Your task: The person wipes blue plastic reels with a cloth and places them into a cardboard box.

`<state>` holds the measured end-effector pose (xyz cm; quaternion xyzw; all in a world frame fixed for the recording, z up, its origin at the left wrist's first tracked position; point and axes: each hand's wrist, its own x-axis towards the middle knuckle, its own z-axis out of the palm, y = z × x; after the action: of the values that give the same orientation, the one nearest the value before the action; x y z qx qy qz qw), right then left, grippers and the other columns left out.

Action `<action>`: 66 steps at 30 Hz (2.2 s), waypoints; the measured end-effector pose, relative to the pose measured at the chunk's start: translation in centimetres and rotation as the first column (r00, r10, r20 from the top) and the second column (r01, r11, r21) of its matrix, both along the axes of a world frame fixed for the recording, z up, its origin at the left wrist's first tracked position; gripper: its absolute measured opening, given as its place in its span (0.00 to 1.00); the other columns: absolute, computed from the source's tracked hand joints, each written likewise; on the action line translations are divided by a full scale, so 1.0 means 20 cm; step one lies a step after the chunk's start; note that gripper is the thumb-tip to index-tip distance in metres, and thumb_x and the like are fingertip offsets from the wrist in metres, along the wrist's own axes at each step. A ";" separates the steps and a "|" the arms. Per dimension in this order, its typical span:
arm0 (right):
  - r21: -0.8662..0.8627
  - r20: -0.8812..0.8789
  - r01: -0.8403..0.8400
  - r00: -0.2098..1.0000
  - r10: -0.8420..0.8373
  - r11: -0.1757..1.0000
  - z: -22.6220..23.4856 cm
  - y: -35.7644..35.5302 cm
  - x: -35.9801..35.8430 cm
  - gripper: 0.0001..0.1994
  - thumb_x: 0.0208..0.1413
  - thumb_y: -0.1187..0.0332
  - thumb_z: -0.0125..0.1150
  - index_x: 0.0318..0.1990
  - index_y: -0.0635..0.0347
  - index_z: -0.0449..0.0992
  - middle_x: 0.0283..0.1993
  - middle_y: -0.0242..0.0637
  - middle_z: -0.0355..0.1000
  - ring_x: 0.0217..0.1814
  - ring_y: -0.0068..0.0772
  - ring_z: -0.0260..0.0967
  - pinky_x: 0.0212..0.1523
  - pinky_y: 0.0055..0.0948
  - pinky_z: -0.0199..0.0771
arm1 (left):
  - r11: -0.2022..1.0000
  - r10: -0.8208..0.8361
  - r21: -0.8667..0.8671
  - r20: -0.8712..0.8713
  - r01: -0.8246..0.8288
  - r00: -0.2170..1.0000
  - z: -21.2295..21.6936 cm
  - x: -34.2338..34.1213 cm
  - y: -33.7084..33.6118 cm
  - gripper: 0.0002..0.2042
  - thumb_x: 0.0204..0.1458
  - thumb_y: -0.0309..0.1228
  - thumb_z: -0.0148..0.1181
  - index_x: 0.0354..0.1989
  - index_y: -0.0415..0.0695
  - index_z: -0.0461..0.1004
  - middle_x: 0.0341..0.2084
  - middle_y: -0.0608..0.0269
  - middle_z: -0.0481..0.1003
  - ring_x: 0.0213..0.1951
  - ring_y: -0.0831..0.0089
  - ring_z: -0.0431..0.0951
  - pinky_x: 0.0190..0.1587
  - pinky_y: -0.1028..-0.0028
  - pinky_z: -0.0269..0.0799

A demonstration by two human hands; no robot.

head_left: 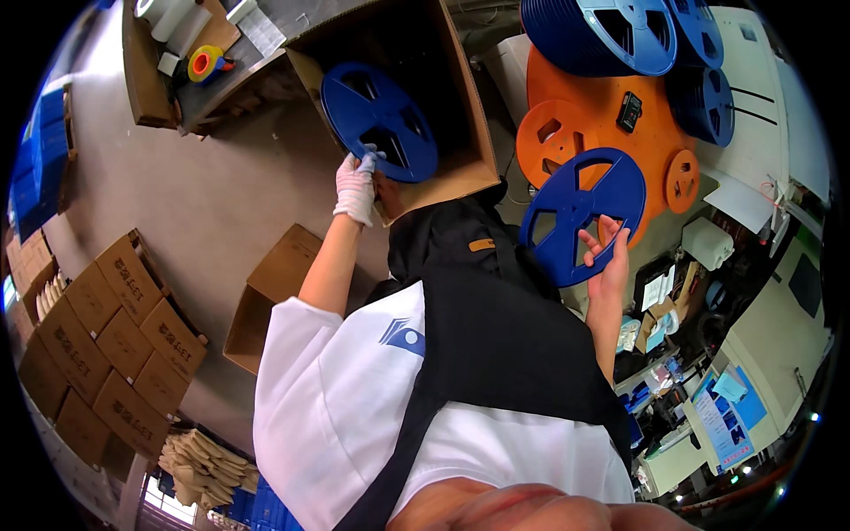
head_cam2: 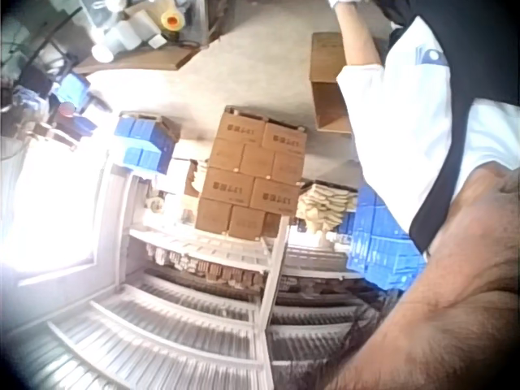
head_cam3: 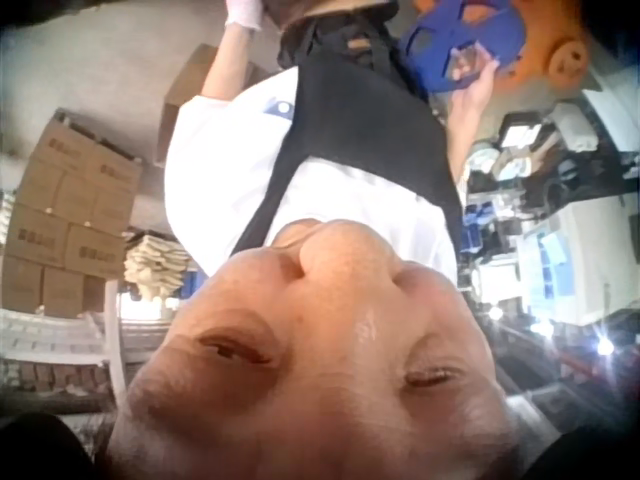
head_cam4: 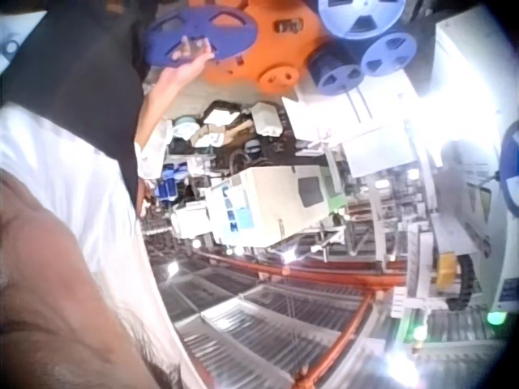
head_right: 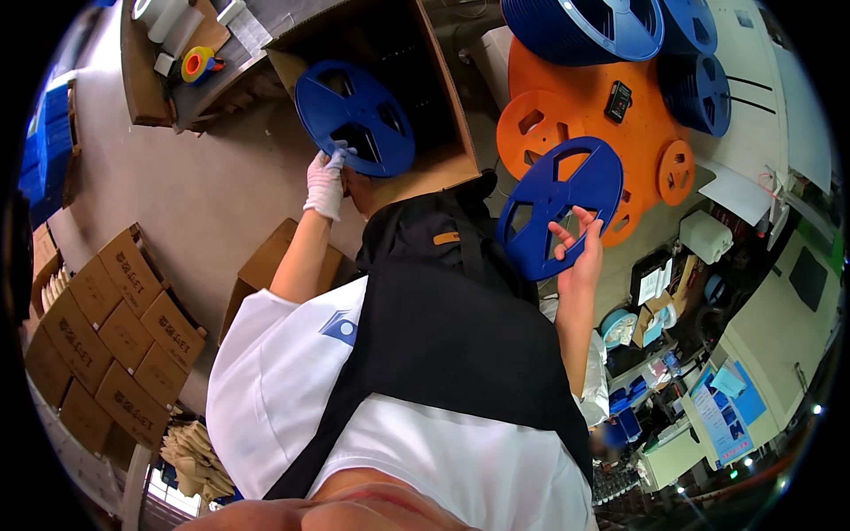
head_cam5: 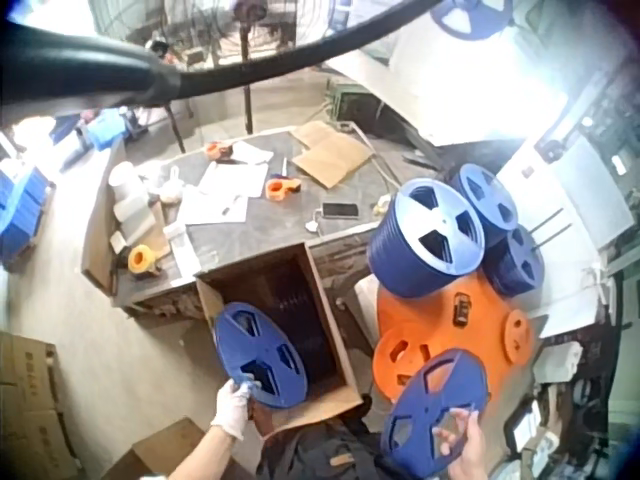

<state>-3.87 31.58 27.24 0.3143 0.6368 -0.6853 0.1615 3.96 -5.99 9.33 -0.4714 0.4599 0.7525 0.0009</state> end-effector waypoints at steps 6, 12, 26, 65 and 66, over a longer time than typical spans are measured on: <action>0.008 0.003 0.015 1.000 -0.015 1.000 -0.01 0.00 0.06 0.22 0.64 0.51 0.37 0.49 0.61 0.65 0.55 0.34 0.61 0.37 0.34 0.72 0.18 0.16 0.56 | 0.969 -0.034 -0.246 0.029 0.041 0.999 -0.39 -0.23 -0.14 0.09 0.54 0.28 0.54 0.41 0.41 0.71 0.28 0.64 0.76 0.20 0.82 0.67 0.22 0.81 0.62; 0.008 0.002 0.068 0.998 -0.068 0.998 -0.01 0.04 0.14 0.22 0.64 0.51 0.37 0.49 0.61 0.64 0.54 0.34 0.61 0.36 0.34 0.73 0.18 0.16 0.57 | 0.936 -0.127 -0.318 0.088 0.149 0.988 -0.54 -0.50 -0.11 0.05 0.53 0.28 0.54 0.37 0.44 0.71 0.19 0.71 0.69 0.18 0.81 0.65 0.20 0.79 0.60; -0.328 -0.295 0.123 0.929 -0.225 0.937 0.02 0.07 0.15 0.25 0.59 0.45 0.43 0.48 0.60 0.65 0.65 0.45 0.53 0.19 0.21 0.54 0.18 0.17 0.53 | 0.999 0.003 0.033 -0.073 -0.001 0.997 -0.49 -0.56 0.05 0.18 0.54 0.28 0.55 0.54 0.41 0.64 0.28 0.69 0.72 0.21 0.82 0.67 0.21 0.81 0.61; -0.675 -0.214 -0.034 0.965 -0.151 0.737 0.12 -0.08 0.03 0.23 0.56 0.43 0.48 0.35 0.58 0.67 0.67 0.50 0.47 0.14 0.15 0.49 0.17 0.16 0.48 | 0.737 -0.583 -0.469 -0.077 0.487 0.809 0.42 -0.46 0.28 0.20 0.49 0.15 0.46 0.51 0.43 0.70 0.37 0.62 0.76 0.39 0.75 0.74 0.45 0.77 0.69; -0.669 -0.227 -0.048 0.963 -0.143 0.741 0.13 -0.08 0.01 0.23 0.56 0.43 0.48 0.35 0.58 0.67 0.67 0.50 0.48 0.14 0.15 0.50 0.17 0.16 0.48 | 0.637 -0.598 -0.688 -0.156 0.348 0.786 0.35 -0.44 0.22 0.18 0.52 0.17 0.48 0.53 0.43 0.69 0.44 0.61 0.75 0.45 0.76 0.74 0.49 0.79 0.68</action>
<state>-3.75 30.08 29.85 0.1576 0.3559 -0.9072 0.1597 -4.90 -1.51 16.28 -0.1528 0.7828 0.6018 -0.0413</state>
